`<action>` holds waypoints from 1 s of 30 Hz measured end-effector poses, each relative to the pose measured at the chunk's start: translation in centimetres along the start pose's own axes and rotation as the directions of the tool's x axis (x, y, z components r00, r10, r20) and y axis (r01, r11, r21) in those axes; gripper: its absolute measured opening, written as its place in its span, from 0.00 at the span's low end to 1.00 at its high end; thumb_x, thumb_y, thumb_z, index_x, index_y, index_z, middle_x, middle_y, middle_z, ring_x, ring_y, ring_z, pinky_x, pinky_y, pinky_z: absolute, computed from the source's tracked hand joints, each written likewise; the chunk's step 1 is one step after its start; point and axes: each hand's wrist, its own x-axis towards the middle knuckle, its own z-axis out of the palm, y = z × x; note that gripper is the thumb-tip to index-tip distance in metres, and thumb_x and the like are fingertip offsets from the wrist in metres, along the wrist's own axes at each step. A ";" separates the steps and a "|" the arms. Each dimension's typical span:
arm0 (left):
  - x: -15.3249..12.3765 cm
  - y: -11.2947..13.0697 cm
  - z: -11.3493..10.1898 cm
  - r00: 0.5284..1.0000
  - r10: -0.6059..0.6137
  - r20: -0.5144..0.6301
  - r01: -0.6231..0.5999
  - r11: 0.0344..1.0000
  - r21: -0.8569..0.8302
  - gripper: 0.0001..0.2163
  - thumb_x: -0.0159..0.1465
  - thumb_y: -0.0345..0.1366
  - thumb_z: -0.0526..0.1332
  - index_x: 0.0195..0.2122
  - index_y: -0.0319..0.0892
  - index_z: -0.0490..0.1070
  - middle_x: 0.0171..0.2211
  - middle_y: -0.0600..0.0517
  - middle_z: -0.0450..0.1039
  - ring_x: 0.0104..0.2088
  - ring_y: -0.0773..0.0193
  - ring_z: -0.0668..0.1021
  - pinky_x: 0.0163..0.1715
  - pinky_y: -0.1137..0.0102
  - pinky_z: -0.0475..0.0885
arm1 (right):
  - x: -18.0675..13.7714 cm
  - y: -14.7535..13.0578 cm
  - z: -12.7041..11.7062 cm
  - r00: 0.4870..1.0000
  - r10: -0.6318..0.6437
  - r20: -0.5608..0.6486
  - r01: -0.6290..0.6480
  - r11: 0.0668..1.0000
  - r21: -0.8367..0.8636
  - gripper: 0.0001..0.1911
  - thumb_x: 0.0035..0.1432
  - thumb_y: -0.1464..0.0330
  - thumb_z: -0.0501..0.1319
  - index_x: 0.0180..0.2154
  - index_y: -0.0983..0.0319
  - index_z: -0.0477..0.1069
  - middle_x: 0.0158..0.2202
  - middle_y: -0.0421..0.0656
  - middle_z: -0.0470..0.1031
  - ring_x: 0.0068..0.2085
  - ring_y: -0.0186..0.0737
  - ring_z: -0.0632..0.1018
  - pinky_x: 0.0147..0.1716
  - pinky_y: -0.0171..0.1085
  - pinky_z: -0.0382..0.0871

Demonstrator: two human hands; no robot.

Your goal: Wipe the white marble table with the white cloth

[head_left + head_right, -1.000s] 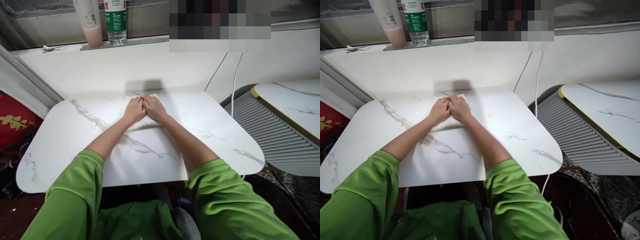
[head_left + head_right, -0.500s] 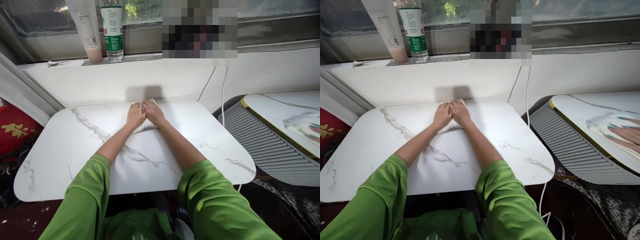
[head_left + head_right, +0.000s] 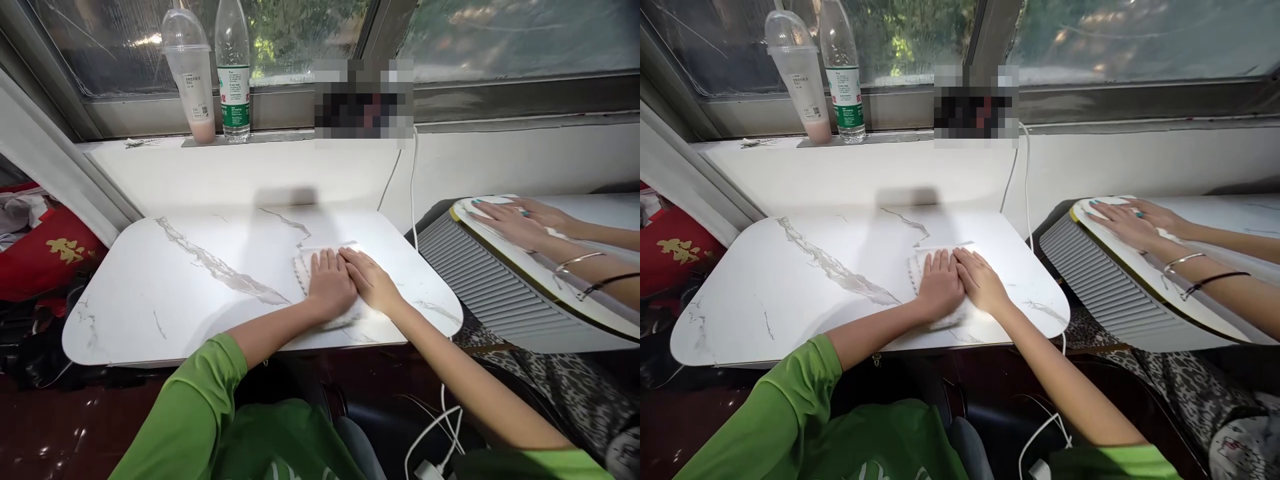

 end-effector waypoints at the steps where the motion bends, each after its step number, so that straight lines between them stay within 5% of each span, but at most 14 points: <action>1: 0.0 0.8 0.2 1.000 0.016 0.008 -0.016 1.000 0.004 0.26 0.71 0.37 0.42 0.66 0.25 0.53 0.67 0.36 0.54 0.67 0.48 0.55 0.67 0.54 0.49 | -0.8 0.6 -0.5 1.000 0.004 -0.011 -0.004 1.000 -0.002 0.28 0.67 0.60 0.40 0.60 0.62 0.65 0.60 0.49 0.69 0.63 0.48 0.66 0.65 0.54 0.56; 8: 2.9 3.2 1.0 0.997 0.063 0.033 -0.062 0.998 -0.016 0.26 0.71 0.36 0.41 0.66 0.28 0.53 0.67 0.41 0.55 0.67 0.52 0.56 0.67 0.56 0.48 | -0.7 4.4 -1.7 0.995 0.066 -0.072 -0.067 0.998 -0.013 0.28 0.68 0.59 0.40 0.57 0.61 0.69 0.58 0.49 0.72 0.61 0.49 0.69 0.64 0.55 0.56; 22: 16.9 -0.4 2.6 1.000 0.007 0.013 -0.005 0.996 -0.094 0.25 0.70 0.36 0.40 0.65 0.31 0.55 0.66 0.45 0.58 0.66 0.59 0.58 0.67 0.61 0.47 | 11.7 11.3 -0.9 0.991 0.100 -0.084 -0.101 0.995 -0.011 0.27 0.65 0.58 0.41 0.51 0.60 0.71 0.53 0.50 0.76 0.55 0.54 0.74 0.56 0.55 0.63; 30: 18.9 -0.6 2.8 1.000 -0.018 -0.017 0.017 0.998 -0.064 0.25 0.70 0.35 0.39 0.66 0.31 0.55 0.66 0.43 0.56 0.67 0.56 0.57 0.67 0.59 0.47 | 14.1 13.1 -0.8 0.995 0.044 -0.091 -0.040 0.998 0.037 0.25 0.65 0.58 0.42 0.51 0.58 0.72 0.52 0.47 0.77 0.53 0.51 0.75 0.55 0.52 0.66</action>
